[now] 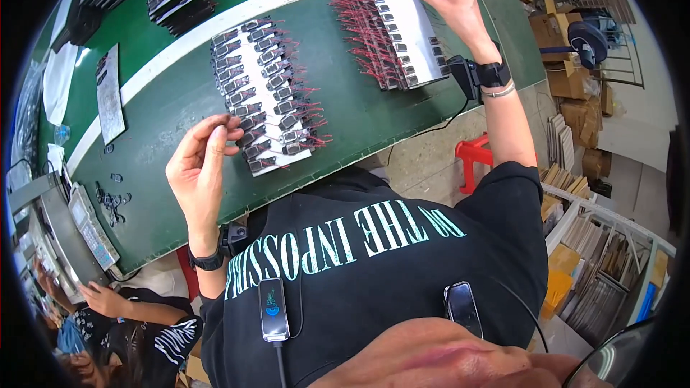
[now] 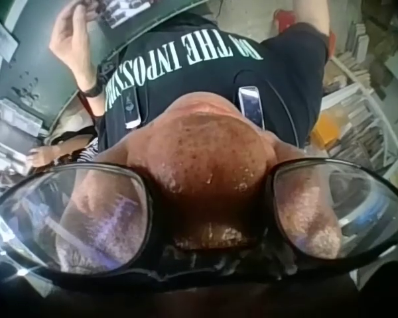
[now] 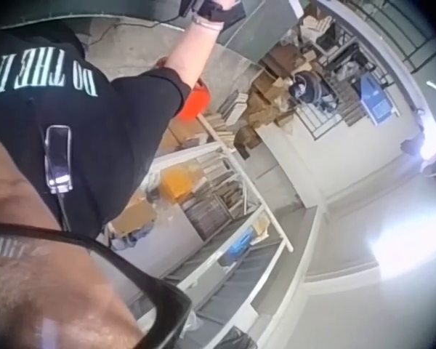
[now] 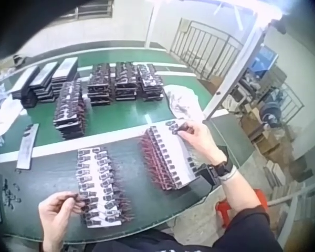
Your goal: The person picks up a speaker and a plastic casing from the table, fits the casing onto the speaker by hand, and places the assembled unit onto a metal tray. This process is repeated for additional speakers and casings.
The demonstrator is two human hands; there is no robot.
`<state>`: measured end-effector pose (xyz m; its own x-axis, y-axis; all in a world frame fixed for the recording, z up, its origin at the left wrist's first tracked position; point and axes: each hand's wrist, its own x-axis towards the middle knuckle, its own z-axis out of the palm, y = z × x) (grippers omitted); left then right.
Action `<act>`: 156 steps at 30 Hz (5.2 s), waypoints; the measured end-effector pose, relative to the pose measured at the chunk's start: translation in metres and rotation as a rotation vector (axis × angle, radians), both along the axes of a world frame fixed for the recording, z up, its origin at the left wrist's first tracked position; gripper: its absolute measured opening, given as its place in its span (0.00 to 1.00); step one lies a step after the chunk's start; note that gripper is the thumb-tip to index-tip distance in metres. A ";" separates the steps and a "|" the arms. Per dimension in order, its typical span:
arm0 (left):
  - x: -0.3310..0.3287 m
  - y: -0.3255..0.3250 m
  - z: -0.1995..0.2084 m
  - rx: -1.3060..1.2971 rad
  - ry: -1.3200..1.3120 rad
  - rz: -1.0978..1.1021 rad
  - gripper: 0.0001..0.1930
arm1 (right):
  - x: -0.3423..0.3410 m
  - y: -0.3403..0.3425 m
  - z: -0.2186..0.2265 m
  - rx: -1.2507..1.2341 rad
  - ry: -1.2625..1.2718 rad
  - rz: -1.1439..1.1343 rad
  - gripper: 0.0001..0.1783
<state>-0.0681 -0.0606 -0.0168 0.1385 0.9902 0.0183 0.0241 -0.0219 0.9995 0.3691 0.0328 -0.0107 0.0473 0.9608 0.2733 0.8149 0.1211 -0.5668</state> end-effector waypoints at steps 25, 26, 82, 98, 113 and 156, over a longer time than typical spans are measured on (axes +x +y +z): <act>-0.101 -0.029 -0.053 0.428 1.009 -0.075 0.10 | 0.005 -0.065 0.025 -0.350 -0.207 0.121 0.09; -0.097 -0.032 -0.052 0.439 1.029 -0.096 0.10 | 0.001 -0.064 0.027 -0.300 -0.212 0.116 0.09; 0.046 0.006 -0.013 -0.072 -0.343 -0.088 0.13 | -0.220 -0.080 0.001 0.111 0.258 0.374 0.08; 0.044 0.007 -0.006 -0.064 -0.271 -0.096 0.08 | -0.217 -0.078 0.014 -0.144 0.441 0.392 0.08; 0.066 -0.003 0.007 0.206 -0.112 -0.058 0.10 | -0.197 -0.105 0.030 0.088 0.454 0.336 0.07; -0.012 -0.003 0.007 0.104 -0.058 0.066 0.08 | -0.089 -0.089 -0.004 0.092 -0.384 -0.150 0.39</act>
<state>-0.0797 -0.0637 -0.0098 0.0692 0.9894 0.1279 -0.0286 -0.1262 0.9916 0.2799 -0.0560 -0.0147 0.0623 0.9217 0.3830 0.9774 0.0214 -0.2105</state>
